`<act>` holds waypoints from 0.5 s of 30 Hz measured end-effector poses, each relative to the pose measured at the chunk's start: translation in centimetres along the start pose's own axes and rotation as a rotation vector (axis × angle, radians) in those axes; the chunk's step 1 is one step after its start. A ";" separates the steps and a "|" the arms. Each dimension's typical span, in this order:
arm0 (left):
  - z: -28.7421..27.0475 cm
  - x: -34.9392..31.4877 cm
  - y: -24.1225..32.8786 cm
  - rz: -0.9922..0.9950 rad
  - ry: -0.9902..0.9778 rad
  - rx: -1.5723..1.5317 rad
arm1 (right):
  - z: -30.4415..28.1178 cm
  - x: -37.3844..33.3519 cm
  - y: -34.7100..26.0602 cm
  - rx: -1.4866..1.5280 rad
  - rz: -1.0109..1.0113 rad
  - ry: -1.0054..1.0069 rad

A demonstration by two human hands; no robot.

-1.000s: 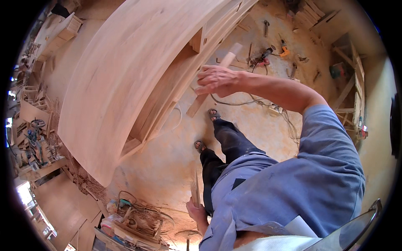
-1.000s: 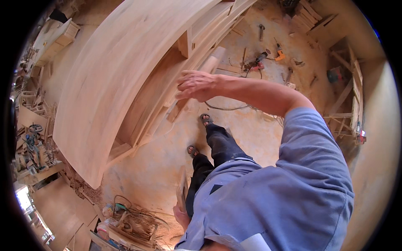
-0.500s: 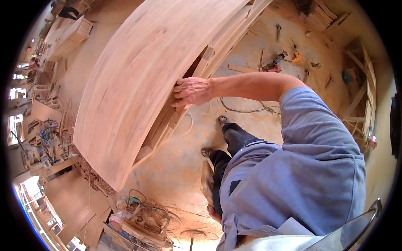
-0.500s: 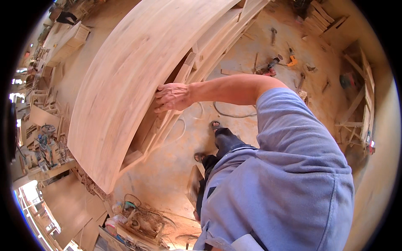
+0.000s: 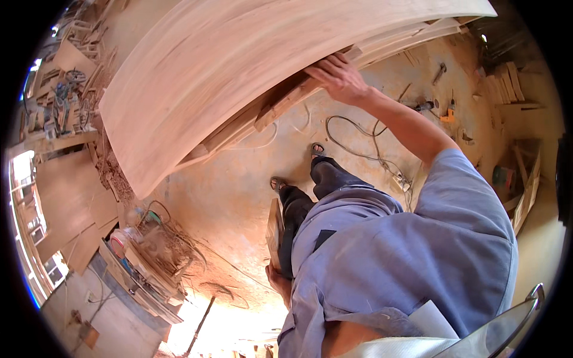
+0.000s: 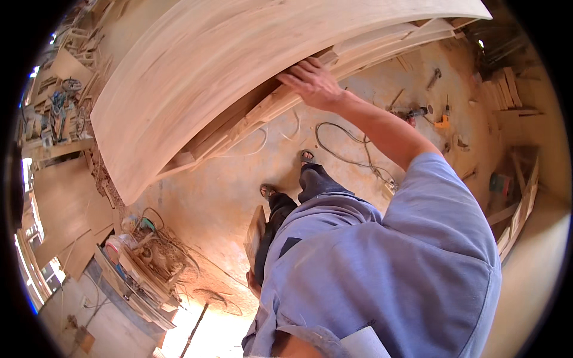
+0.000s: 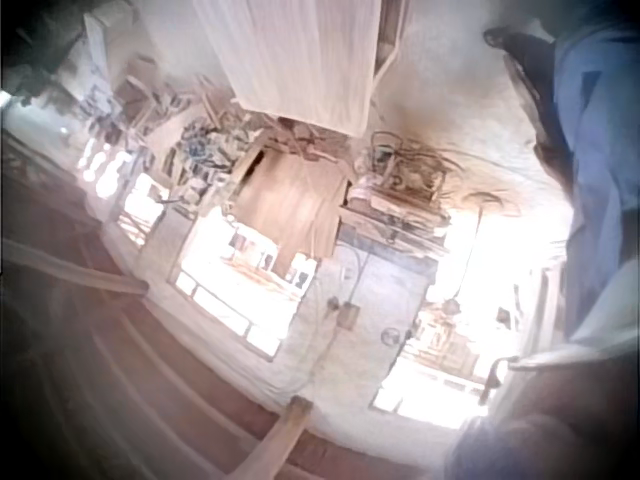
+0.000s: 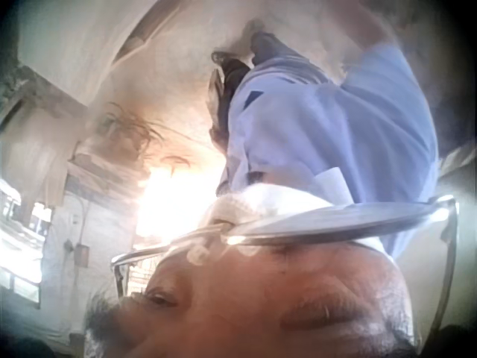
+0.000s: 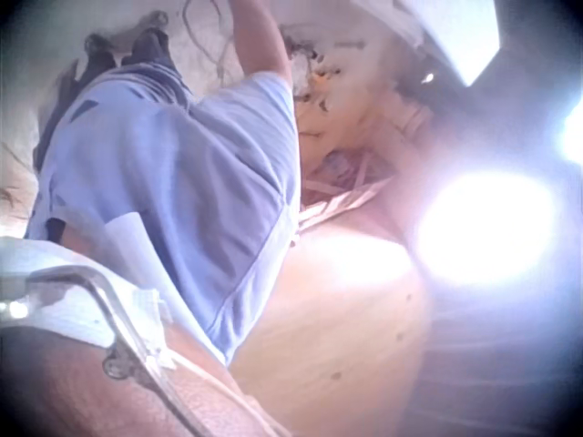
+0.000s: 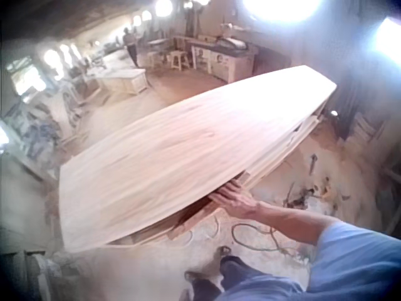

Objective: The person uses a handheld electric router to carve decorative edges on wooden cabinet doors. They then fit the finished doors into a wooden cabinet frame and inspect the fit.

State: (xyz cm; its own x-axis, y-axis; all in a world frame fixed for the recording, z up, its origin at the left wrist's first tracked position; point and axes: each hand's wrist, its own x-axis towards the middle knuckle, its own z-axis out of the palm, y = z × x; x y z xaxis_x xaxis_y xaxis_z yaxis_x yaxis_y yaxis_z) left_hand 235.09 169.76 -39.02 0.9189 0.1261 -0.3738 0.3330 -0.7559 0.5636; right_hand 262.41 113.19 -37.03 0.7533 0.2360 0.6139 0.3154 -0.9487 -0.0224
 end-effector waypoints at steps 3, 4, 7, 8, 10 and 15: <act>-0.6 0.0 -0.6 -0.089 0.021 -0.004 | -0.5 -0.3 0.0 0.047 0.062 -0.019; -0.7 0.1 -1.2 -0.112 0.029 -0.001 | -0.6 -0.2 -0.3 0.084 0.047 -0.045; -1.5 0.2 1.3 -0.069 0.007 0.035 | -2.0 -0.3 -2.2 0.154 0.043 -0.116; -1.6 0.5 2.7 -0.048 -0.011 0.110 | -2.2 0.0 -1.9 0.167 0.063 -0.165; -1.4 1.1 3.2 -0.017 0.010 0.123 | -1.9 0.8 -1.6 0.206 0.099 -0.244; -0.6 1.9 6.0 -0.007 -0.044 0.145 | 3.3 -0.1 0.8 0.187 0.332 -0.390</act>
State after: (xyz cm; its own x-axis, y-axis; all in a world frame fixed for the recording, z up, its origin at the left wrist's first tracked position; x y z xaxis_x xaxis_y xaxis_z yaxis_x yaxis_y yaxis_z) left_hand 239.02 165.82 -35.92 0.9056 0.1058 -0.4107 0.3021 -0.8406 0.4495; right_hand 264.47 113.14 -39.74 0.9769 0.0250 0.2122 0.0951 -0.9402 -0.3272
